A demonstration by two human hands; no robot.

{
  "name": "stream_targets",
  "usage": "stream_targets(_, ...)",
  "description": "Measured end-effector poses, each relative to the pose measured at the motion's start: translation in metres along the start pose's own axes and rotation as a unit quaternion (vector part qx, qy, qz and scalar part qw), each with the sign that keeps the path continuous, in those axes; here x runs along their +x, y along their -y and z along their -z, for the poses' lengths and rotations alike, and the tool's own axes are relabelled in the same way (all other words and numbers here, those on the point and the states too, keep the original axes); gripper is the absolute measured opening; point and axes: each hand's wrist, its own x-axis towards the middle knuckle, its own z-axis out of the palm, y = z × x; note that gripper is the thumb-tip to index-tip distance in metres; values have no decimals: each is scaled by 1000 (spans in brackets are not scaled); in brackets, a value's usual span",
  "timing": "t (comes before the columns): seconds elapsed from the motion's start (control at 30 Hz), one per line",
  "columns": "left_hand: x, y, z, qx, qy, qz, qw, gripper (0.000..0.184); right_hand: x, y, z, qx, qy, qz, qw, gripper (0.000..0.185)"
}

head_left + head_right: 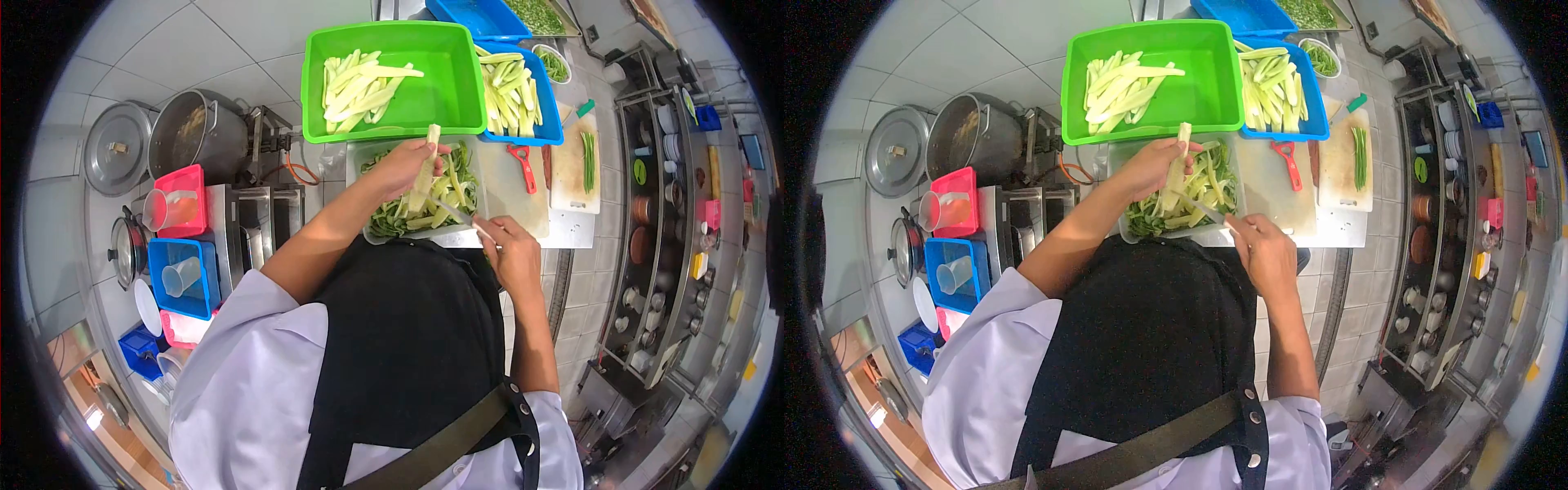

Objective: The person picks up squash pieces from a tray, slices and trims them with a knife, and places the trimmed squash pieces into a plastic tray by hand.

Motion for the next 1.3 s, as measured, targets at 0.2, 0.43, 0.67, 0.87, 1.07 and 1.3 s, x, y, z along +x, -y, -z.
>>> stream_targets(0.2,0,5,5,22,-10,-24,999,44,-1,4,3,44,37,-33,998,31)
stream_targets(0.43,0,3,3,33,-8,-44,998,43,0,-3,4,31,49,-4,998,32)
stream_targets(0.67,-4,-2,-4,4,-1,-22,1000,43,8,1,0,20,-18,-15,1000,32)
stream_targets(0.87,0,5,3,-5,13,7,1000,45,0,-10,7,50,79,-3,996,32)
stream_targets(1.07,0,-1,1,7,16,0,1000,46,5,-10,1,83,20,-14,996,32)
stream_targets(1.3,4,-5,5,12,-11,-12,1000,45,-1,-13,6,47,121,34,991,31)
